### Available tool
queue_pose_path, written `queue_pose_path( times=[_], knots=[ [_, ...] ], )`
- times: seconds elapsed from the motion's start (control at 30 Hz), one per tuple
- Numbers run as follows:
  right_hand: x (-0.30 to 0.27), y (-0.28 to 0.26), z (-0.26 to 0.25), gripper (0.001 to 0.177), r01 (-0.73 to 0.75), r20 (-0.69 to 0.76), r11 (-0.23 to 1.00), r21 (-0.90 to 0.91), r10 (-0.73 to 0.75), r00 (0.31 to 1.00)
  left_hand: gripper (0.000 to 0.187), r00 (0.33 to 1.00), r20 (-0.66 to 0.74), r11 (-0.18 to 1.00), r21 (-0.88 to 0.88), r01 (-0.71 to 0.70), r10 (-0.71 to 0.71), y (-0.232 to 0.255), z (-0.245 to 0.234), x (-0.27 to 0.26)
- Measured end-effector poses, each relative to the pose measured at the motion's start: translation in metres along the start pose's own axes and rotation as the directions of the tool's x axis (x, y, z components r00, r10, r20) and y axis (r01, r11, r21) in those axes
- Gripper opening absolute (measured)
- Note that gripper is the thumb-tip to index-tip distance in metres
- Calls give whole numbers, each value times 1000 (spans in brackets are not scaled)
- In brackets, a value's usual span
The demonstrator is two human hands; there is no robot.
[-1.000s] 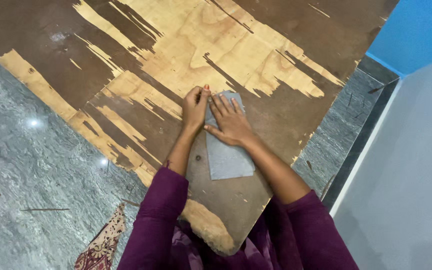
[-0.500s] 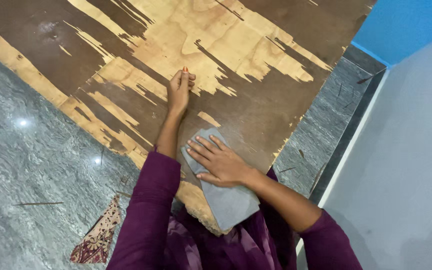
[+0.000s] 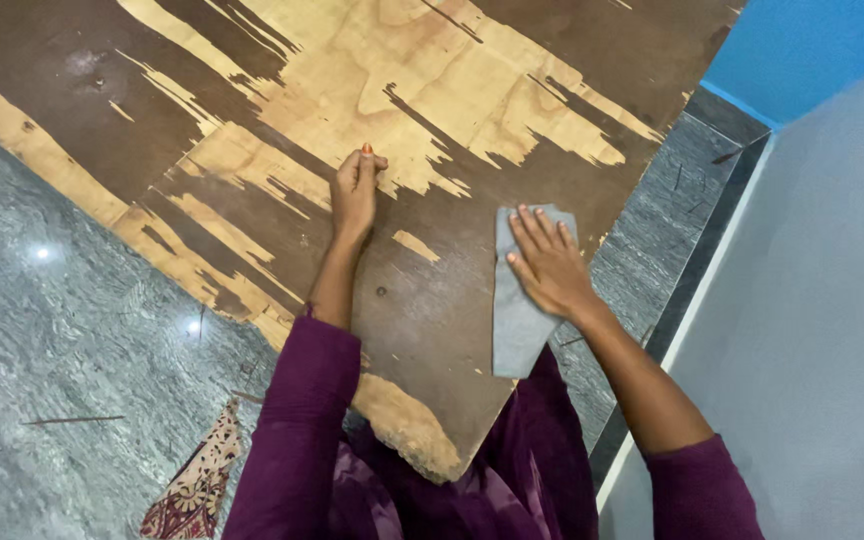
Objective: The person is sanding a wooden board using a sanding block. They move the sanding block back and forth across the surface to smooth it.
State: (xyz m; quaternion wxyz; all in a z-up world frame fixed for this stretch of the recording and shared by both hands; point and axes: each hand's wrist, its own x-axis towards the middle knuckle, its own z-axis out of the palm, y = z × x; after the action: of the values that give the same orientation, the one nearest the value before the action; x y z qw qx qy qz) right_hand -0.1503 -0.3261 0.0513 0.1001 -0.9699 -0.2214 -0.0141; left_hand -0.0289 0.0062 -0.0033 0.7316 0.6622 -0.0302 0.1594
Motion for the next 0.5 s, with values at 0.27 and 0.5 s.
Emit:
queue_pose_path(
  times=[0.27,0.5],
  knots=[
    [111,21,12,74,-112,-39,994,-16,111,993,45,996,-77,969,247,-34,55,39,4,-3],
    [146,-62,23,81,203,42,979,1,-203,978,52,993,-83,984,155,91,-78,32,-5,8]
  ],
)
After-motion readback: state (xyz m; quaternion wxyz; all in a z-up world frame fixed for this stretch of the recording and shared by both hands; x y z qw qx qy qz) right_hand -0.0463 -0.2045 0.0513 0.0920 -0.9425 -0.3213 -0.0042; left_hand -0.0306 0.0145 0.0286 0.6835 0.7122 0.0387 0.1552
